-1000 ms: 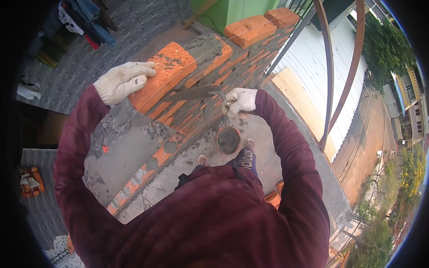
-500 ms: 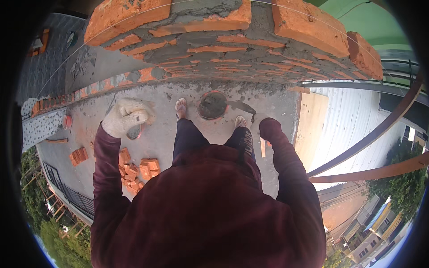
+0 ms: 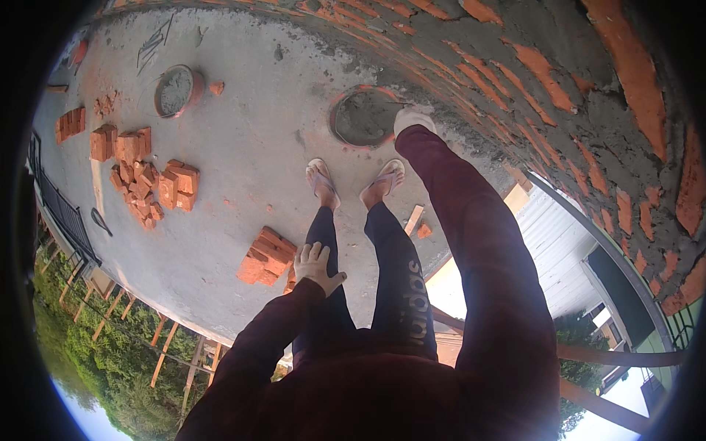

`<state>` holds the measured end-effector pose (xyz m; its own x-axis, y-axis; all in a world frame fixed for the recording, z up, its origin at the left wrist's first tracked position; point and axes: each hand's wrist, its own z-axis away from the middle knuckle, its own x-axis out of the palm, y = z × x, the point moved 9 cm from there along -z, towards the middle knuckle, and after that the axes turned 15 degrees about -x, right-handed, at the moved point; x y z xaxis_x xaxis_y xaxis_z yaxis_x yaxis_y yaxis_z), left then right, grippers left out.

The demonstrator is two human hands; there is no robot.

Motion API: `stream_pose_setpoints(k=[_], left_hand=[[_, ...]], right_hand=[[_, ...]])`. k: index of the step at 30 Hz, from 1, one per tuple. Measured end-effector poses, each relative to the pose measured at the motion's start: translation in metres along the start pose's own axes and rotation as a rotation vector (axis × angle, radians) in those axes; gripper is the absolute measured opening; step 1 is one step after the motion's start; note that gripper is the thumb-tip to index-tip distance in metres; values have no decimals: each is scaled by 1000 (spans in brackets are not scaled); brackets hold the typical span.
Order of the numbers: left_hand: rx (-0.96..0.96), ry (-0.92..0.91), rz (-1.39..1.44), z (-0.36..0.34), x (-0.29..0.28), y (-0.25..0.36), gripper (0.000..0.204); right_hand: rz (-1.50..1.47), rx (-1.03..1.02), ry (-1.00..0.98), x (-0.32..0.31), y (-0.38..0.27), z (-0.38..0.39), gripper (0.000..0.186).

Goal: The person scoops mortar from a bucket with a trowel, spreads it on a brick wall, places bricks, and taps them into alignment. The person repeats this cycle, adding mortar and bricks to extend the wall.

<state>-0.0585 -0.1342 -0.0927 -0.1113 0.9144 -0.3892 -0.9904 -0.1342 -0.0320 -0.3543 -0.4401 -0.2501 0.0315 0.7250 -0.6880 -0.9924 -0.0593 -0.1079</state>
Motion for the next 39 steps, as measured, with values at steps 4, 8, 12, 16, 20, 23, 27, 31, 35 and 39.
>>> stream_pose_setpoints(k=[4, 8, 12, 16, 20, 23, 27, 31, 35, 39], left_hand=[[-38, 25, 304, -19, -1, -18, 84], [-19, 34, 424, -44, 3, -31, 92], [-95, 88, 609, -85, -8, -37, 114], [-59, 191, 897, -221, -54, 15, 141], [-117, 203, 848, -316, -124, 82, 140], [-222, 144, 1080, -380, -109, 57, 126], [-69, -214, 1500, -424, -50, 33, 79], [60, -81, 1475, -430, -63, 43, 34], [234, -199, 1411, -392, -91, 113, 15], [300, -266, 1340, -363, -91, 157, 15]], right_hand=[[43, -32, -13, 11, -34, -99, 34], [205, -32, 4, 129, -31, -111, 34], [250, -365, -166, 137, -73, -61, 38], [375, -359, -81, 41, -85, -59, 26], [381, -403, -85, 71, -75, -102, 28], [266, -389, -306, 106, -87, -92, 26], [210, -360, -316, 82, -35, -70, 33], [73, -145, -288, 94, 25, -77, 38], [-22, -194, -341, 142, 38, -81, 38], [-395, -177, -422, 166, 30, -46, 40]])
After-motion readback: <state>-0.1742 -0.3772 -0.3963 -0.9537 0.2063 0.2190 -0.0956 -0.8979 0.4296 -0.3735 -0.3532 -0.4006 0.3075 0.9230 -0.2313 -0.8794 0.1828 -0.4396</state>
